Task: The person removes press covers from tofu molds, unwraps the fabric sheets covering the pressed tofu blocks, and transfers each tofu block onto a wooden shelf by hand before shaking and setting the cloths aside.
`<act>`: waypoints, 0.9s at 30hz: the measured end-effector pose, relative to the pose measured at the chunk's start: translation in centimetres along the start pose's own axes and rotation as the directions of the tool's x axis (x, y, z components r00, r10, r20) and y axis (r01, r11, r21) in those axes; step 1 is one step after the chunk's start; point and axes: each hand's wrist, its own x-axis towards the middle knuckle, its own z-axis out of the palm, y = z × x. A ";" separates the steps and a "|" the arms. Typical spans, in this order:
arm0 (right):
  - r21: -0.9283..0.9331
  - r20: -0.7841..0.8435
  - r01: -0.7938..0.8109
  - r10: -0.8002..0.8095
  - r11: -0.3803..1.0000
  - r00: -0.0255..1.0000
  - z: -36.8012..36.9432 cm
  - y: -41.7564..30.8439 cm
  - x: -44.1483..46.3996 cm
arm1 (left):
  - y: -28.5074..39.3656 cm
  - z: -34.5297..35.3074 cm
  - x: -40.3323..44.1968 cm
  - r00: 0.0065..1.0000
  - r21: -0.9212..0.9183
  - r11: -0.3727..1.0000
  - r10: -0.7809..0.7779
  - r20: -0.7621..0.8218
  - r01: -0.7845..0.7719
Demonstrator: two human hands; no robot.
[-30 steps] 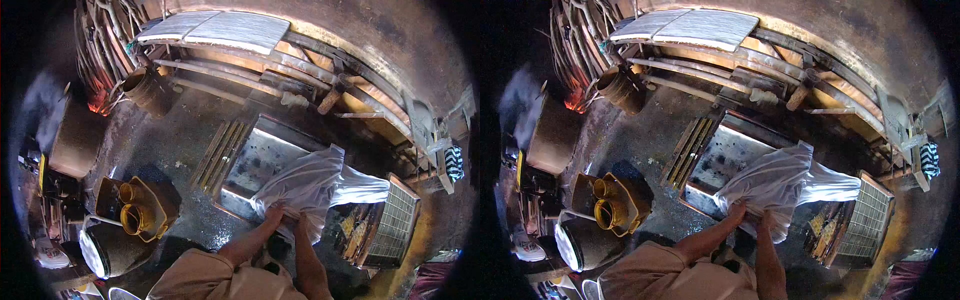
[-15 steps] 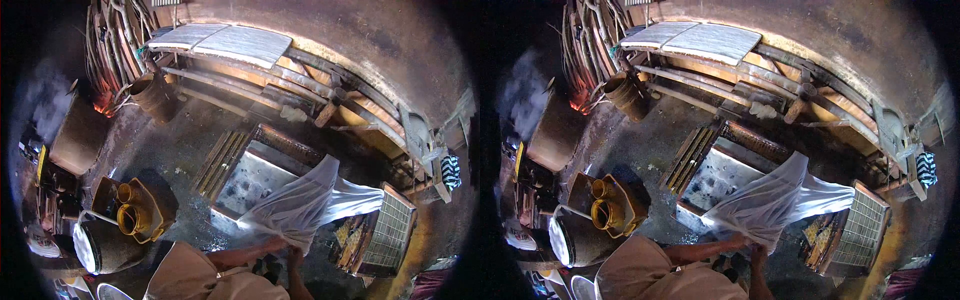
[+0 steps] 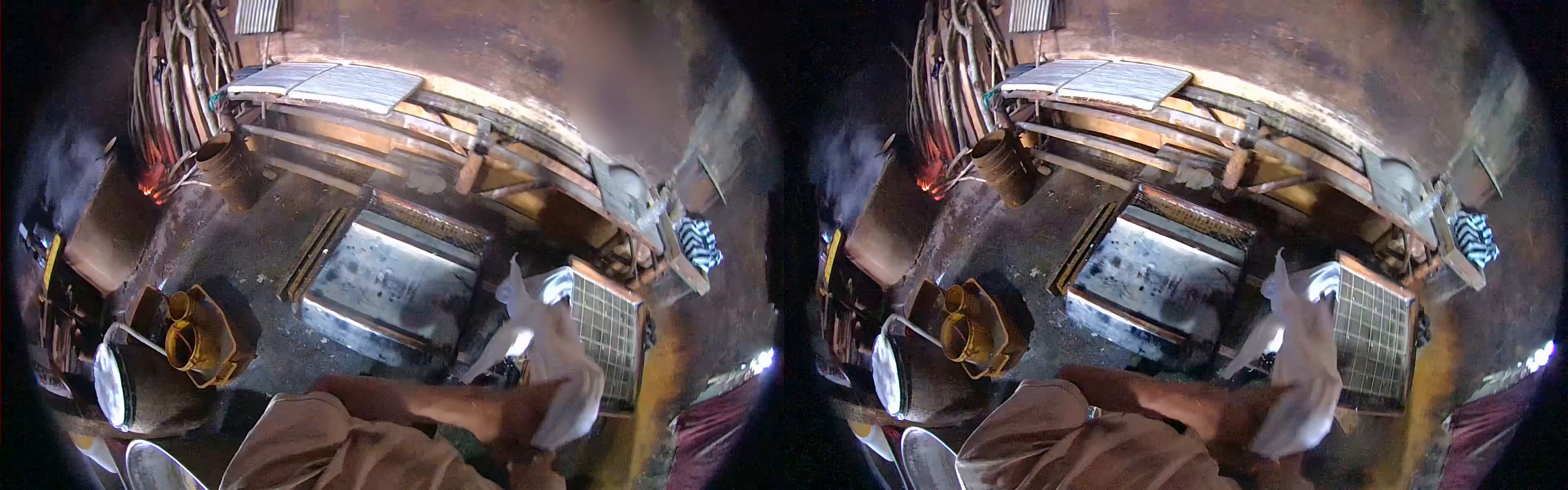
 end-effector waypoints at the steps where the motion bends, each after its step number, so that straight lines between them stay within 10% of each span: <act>1: -0.044 -0.013 0.091 -0.092 0.995 0.996 -2.3 -0.6 3.1 | 0.1 0.1 -0.4 0.993 -0.049 0.998 -0.045 -0.107 0.040; 5: -0.314 -0.068 0.390 -0.430 0.866 0.900 -12.2 -5.0 15.8 | 0.1 -2.3 -2.2 0.897 -0.020 0.938 -0.337 -0.287 0.346; 9: -0.255 -0.054 0.602 -0.633 0.757 0.772 -24.4 -14.1 20.0 | -1.8 -0.6 -7.8 0.572 -0.188 0.596 -0.803 -0.170 0.781; 12: -0.685 -0.174 0.389 -0.657 0.616 0.733 -34.5 -12.2 26.2 | -1.4 1.2 -13.5 0.407 -0.233 0.433 -0.901 -0.151 0.871; 17: -0.735 -0.488 0.121 -0.645 0.667 0.588 -42.2 -13.3 27.1 | -1.7 0.2 -21.8 0.270 -0.451 0.346 -0.936 -0.225 0.823; 23: -0.858 -0.256 0.126 -0.626 0.499 0.737 -37.0 2.9 26.4 | -5.5 -5.6 -28.6 0.196 -0.439 0.352 -0.912 -0.361 0.827; 25: -0.798 -0.135 0.011 -0.197 0.602 0.971 -30.9 13.6 24.6 | -7.1 -7.7 -34.3 0.251 -0.127 0.372 -0.805 -0.538 0.920; 26: -0.811 0.149 0.370 -0.451 0.454 0.880 -28.4 28.4 24.8 | -7.2 -8.9 -35.8 0.191 -0.105 0.304 -0.794 -0.578 0.947; 27: -0.788 0.213 0.275 -0.176 0.551 0.961 -23.2 30.9 20.9 | -7.6 -10.5 -37.1 0.136 -0.085 0.239 -0.772 -0.621 0.967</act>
